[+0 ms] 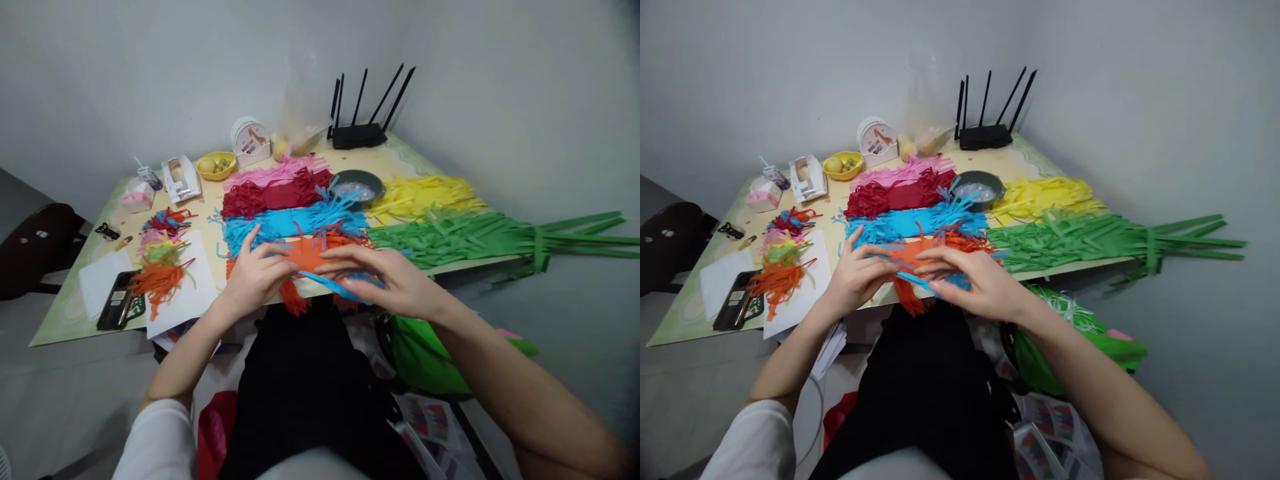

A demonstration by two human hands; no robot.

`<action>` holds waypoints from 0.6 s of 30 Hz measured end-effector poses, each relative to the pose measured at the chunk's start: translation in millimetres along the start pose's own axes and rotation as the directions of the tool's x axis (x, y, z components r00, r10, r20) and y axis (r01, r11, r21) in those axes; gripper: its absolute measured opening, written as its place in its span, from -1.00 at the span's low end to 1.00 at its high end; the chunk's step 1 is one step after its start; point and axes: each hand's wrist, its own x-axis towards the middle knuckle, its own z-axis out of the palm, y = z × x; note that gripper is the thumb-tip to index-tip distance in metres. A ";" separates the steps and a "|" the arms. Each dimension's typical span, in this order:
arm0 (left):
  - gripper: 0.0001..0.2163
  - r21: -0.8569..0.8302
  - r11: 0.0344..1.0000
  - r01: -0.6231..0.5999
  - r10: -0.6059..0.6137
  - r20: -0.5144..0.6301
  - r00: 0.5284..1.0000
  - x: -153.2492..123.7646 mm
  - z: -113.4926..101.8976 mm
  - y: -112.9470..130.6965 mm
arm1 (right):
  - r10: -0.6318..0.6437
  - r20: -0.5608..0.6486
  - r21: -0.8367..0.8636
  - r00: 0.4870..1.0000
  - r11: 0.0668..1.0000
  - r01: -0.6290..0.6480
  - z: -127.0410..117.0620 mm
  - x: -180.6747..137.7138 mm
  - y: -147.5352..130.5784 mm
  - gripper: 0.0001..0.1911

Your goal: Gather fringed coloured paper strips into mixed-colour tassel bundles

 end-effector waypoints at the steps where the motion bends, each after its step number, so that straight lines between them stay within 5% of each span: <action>1: -0.85 0.058 0.997 -0.058 0.060 -0.036 0.998 -2.2 1.9 -1.5 | 0.087 0.043 0.072 0.995 0.993 -0.090 -0.1 3.9 0.8 -0.66; 5: -0.79 0.245 0.934 -0.259 0.303 -0.166 0.938 -9.4 10.3 -4.7 | 0.233 0.246 0.364 0.941 0.878 -0.312 14.2 19.4 6.8 -0.66; 9: -0.78 0.332 0.907 -0.258 0.366 -0.323 0.873 -12.4 21.1 -7.2 | 0.292 0.199 0.580 0.935 0.734 -0.353 35.1 21.7 11.6 -0.68; 14: -0.86 0.036 0.999 -0.023 0.038 -0.500 0.865 -6.3 45.1 -2.9 | 0.278 -0.028 0.626 0.960 0.754 -0.201 47.0 20.8 17.0 -0.75; 18: -0.87 -0.367 0.923 0.119 -0.298 -0.480 0.825 4.8 58.8 8.3 | 0.194 -0.195 0.585 0.961 0.810 -0.044 44.2 29.0 23.2 -0.80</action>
